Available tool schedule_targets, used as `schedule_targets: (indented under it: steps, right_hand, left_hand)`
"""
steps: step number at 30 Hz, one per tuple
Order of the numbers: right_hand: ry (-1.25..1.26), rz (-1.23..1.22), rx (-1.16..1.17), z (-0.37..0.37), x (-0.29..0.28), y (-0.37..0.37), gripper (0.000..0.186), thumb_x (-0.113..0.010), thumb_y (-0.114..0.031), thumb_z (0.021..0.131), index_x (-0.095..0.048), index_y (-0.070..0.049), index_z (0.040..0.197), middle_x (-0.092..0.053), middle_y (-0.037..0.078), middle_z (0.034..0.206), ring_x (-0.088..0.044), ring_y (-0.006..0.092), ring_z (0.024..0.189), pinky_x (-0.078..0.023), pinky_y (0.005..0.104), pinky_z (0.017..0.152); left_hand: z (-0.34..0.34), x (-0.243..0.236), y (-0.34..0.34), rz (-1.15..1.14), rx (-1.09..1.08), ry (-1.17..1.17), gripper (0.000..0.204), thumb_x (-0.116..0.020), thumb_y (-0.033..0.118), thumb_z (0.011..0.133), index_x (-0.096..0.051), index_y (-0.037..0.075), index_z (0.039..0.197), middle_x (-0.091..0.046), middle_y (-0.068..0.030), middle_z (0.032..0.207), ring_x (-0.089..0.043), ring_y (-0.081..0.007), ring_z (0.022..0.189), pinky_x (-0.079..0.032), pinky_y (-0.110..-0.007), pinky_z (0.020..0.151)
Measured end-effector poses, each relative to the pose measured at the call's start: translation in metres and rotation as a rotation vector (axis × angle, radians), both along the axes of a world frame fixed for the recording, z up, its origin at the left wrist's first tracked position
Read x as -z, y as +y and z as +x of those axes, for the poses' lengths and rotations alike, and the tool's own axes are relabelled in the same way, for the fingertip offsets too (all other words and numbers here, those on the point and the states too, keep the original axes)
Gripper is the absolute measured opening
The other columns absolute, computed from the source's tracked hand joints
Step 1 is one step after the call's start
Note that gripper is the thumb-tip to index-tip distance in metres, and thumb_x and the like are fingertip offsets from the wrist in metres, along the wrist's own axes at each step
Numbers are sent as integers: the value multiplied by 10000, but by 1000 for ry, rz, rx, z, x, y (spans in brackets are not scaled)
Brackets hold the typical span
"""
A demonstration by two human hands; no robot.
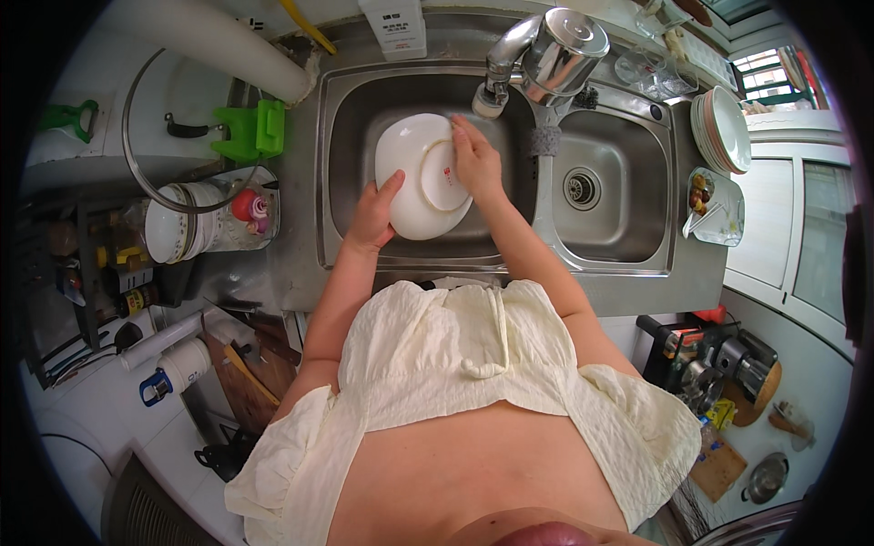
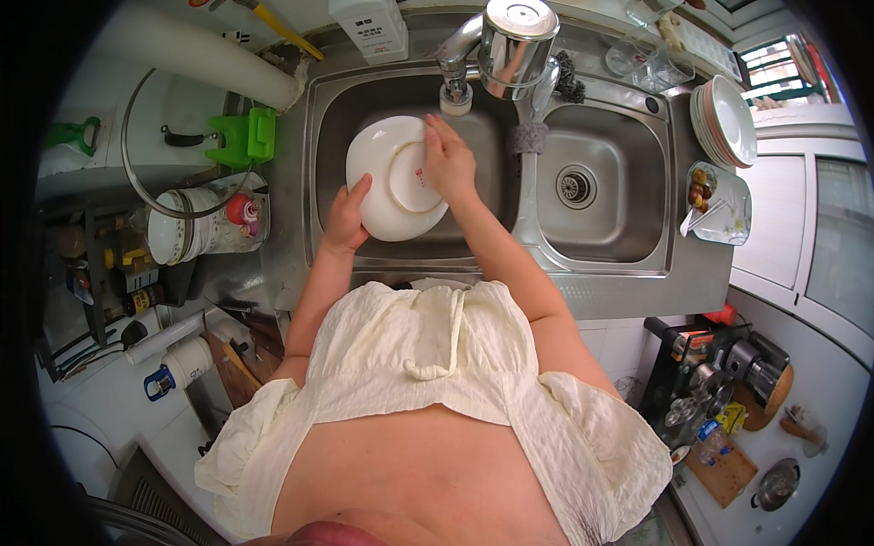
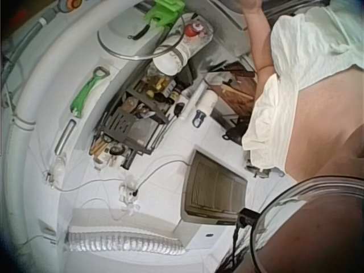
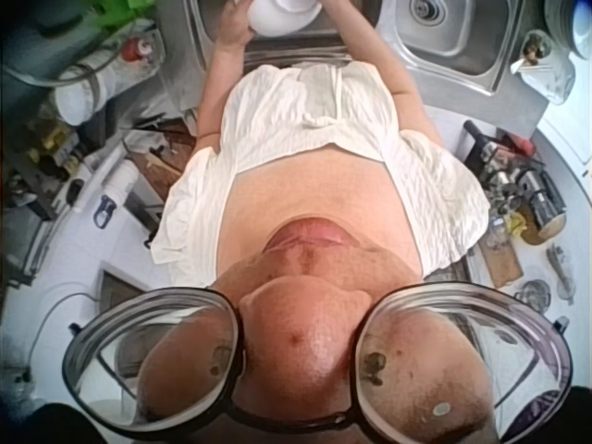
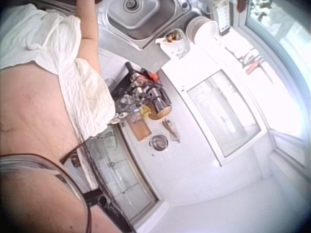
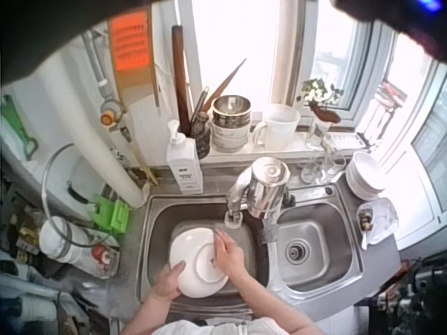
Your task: The person washes a spoon, a plate, a wooden spatula, and a knife in a double-basin stainless steel sink using a checkered cloth and running water. They scrub each item, rinse it, and place it aside.
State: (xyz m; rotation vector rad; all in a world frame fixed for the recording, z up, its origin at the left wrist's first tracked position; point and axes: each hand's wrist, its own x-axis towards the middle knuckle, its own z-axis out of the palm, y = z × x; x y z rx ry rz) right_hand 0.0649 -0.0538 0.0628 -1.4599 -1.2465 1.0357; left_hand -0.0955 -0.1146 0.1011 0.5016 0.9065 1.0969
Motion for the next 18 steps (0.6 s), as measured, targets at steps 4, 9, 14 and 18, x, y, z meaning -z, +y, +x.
schedule_targets:
  steps: [4, 9, 14, 18]
  right_hand:
    - [-285, 439, -317, -21, -17, -20, 359, -483, -199, 859, -505, -92, 1201, -421, 124, 1301, -376, 276, 1220, -301, 399, 995]
    - [-310, 453, -364, -15, -30, -28, 373, -495, -162, 849, -491, -96, 1216, -407, 128, 1311, -351, 296, 1236, -268, 434, 1016]
    - [-188, 85, -16, 3, 6, -2, 329, -469, -202, 860, -543, -84, 1159, -517, 146, 1189, -502, 306, 1080, -389, 357, 912]
    - [-117, -180, 21, -8, -11, 8, 308, -461, -232, 860, -581, -63, 1087, -579, 152, 1084, -549, 307, 1004, -418, 355, 872]
  left_hand:
    - [9, 7, 10, 44, -71, -85, 415, -487, 255, 894, -438, -28, 1194, -529, -129, 1143, -541, -219, 1018, -451, -350, 853]
    - [5, 8, 7, 46, -130, -105, 428, -475, 277, 897, -436, -27, 1196, -526, -129, 1148, -531, -212, 1032, -438, -336, 872]
    - [2, 3, 1, 31, -80, -36, 447, -481, 294, 894, -437, -49, 1177, -532, -143, 1128, -550, -219, 1001, -456, -330, 849]
    - [10, 15, -1, 30, -83, 89, 493, -455, 336, 906, -421, -69, 1185, -527, -155, 1134, -547, -233, 1007, -453, -346, 853]
